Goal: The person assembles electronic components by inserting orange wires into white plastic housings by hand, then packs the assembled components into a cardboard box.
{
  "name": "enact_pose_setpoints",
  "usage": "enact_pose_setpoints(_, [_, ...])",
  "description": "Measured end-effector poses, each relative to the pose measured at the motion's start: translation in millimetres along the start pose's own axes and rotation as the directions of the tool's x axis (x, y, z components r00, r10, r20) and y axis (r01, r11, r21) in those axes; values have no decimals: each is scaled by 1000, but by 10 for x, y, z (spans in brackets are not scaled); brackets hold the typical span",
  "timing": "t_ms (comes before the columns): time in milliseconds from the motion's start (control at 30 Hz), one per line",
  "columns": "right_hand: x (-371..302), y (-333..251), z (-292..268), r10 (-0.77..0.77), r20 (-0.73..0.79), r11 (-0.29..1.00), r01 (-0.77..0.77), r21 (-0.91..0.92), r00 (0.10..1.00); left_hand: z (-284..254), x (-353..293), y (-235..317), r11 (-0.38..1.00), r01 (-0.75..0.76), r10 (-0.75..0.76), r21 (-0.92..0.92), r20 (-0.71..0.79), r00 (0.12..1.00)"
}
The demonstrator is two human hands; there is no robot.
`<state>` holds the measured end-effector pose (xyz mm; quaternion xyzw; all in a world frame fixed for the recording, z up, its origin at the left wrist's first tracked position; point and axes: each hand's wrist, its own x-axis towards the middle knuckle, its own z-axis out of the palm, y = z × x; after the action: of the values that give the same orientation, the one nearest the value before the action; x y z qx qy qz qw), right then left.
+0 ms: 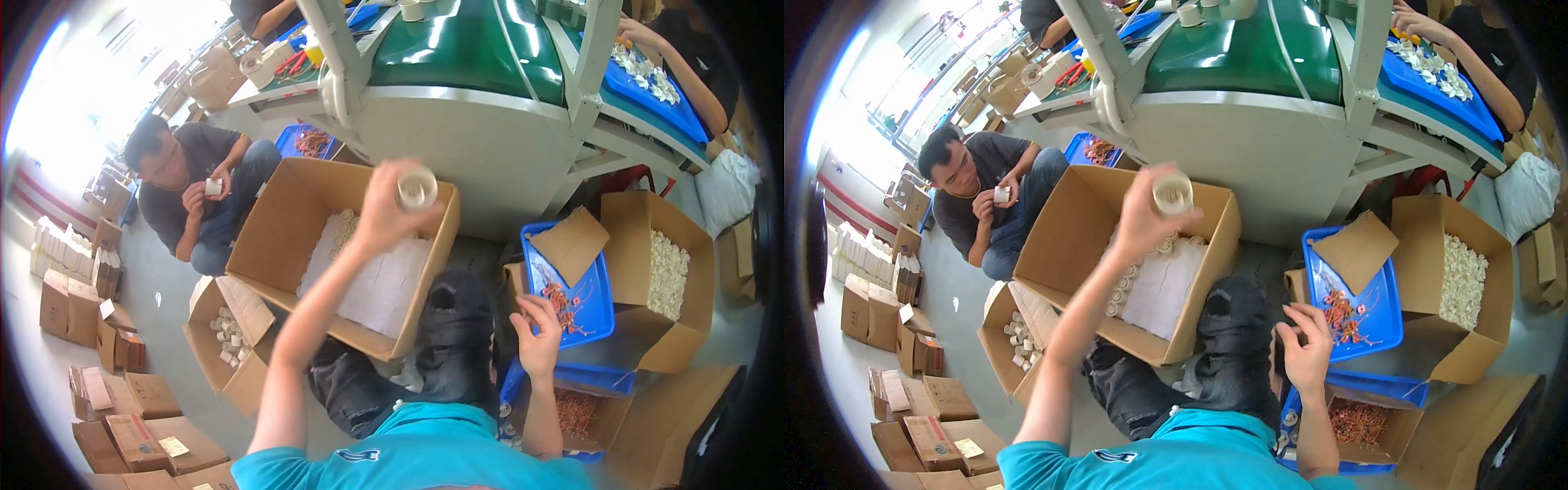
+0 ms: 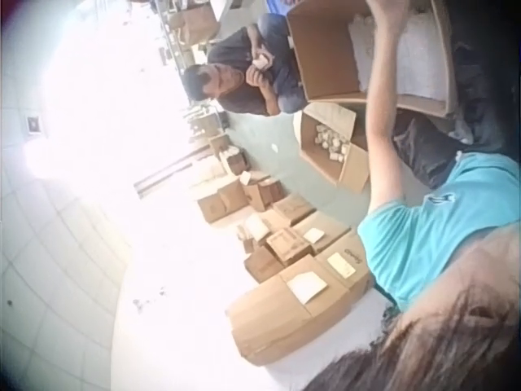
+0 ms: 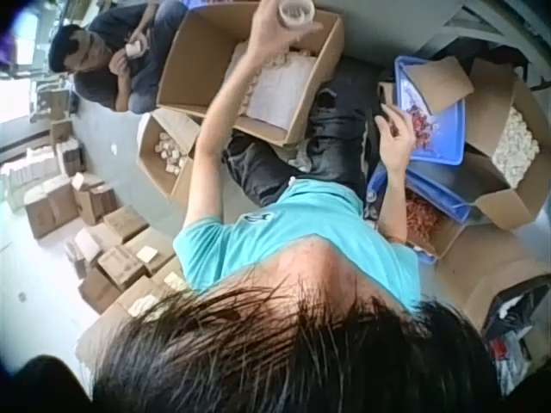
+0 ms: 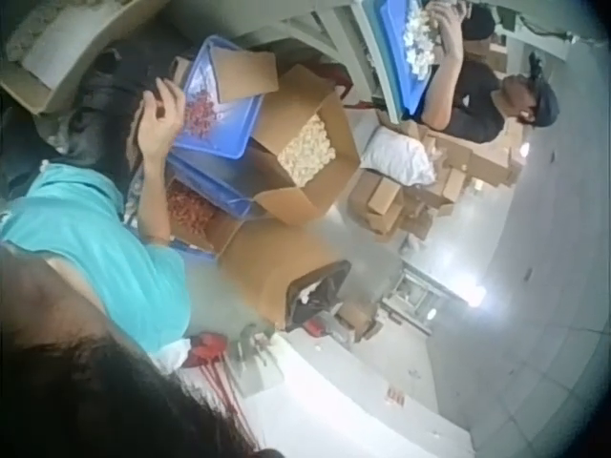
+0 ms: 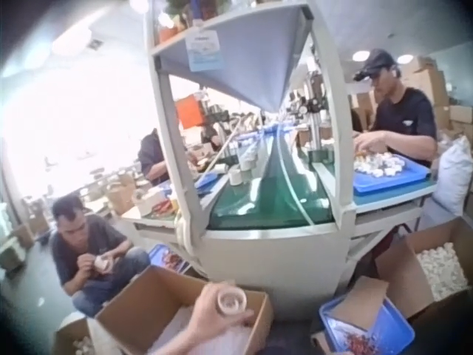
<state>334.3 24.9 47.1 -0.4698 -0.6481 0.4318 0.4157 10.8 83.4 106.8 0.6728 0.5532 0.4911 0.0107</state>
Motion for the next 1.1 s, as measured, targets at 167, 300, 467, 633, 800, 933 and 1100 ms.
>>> enact_pose_setpoints(167, [-8, 633, -308, 116, -135, 985, -131, -112, 984, 187, 1638, -1028, 985, -102, 129, 137, -208, 969])
enact_pose_setpoints(300, [29, 1101, -578, 146, -267, 935, -221, -277, 953, 122, 2653, -1648, 860, -208, 344, 467, -227, 911])
enact_pose_setpoints(467, [266, 1538, -795, 301, -372, 880, -406, -247, 878, -108, 3078, -2438, 772, 57, 87, 633, -193, 977])
enact_pose_setpoints(633, [377, 1998, -995, 298, -439, 760, -489, -428, 847, 539, 2547, -1032, 817, 220, -88, 534, -261, 961])
enact_pose_setpoints(800, [407, 2382, -1062, 307, -419, 725, -495, -478, 854, 123, 1100, -1289, 628, -273, 654, 729, -304, 693])
enact_pose_setpoints(933, [507, 2056, -1074, 205, -416, 631, -445, -636, 886, 442, -862, -2063, 870, -56, 165, 491, -182, 969])
enact_pose_setpoints(1100, [623, 1998, -1031, 149, -378, 689, -370, -623, 914, -160, -2935, -3240, 339, 268, -805, 902, 130, 579])
